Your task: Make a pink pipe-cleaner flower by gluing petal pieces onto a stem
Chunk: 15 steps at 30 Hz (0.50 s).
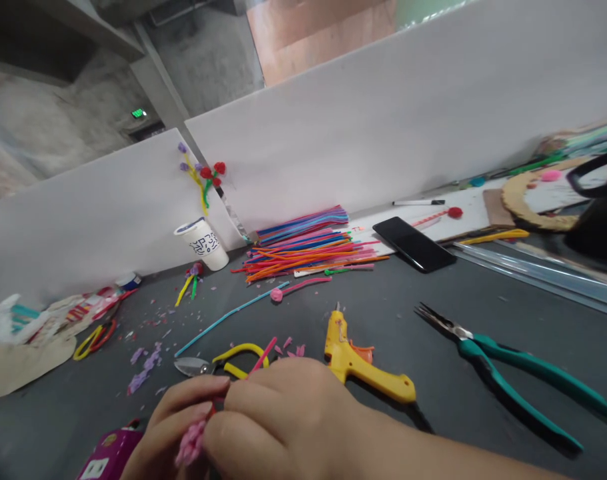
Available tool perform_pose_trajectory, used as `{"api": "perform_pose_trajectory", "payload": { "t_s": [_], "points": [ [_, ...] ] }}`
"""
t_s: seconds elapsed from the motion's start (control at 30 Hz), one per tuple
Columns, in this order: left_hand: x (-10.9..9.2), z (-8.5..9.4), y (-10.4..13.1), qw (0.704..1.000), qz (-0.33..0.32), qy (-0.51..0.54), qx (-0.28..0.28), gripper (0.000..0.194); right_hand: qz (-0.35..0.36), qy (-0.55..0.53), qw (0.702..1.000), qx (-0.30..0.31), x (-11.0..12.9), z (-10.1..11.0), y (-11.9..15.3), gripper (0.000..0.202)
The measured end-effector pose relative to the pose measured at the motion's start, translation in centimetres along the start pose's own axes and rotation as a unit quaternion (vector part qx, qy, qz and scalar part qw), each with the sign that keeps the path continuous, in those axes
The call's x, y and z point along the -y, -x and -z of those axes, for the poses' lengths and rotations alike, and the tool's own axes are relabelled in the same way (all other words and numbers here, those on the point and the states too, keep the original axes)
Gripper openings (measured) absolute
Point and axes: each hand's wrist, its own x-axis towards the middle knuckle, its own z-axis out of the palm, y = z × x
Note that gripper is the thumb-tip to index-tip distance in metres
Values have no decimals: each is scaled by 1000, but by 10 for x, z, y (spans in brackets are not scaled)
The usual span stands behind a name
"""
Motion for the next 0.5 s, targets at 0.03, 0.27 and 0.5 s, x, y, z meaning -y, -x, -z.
{"api": "perform_pose_trajectory", "payload": {
  "t_s": [0.03, 0.27, 0.5],
  "points": [
    [1, -1, 0, 1000, -6, -1, 0, 16, 5, 4, 1000, -3, 0, -1, 0, 28],
    [4, -2, -2, 1000, -11, -16, 12, 19, 37, 24, 999, -8, -2, -4, -1, 38],
    [4, -4, -2, 1000, -7, -23, 15, 18, 64, 39, 997, -23, -2, 2, -6, 39]
  ]
}}
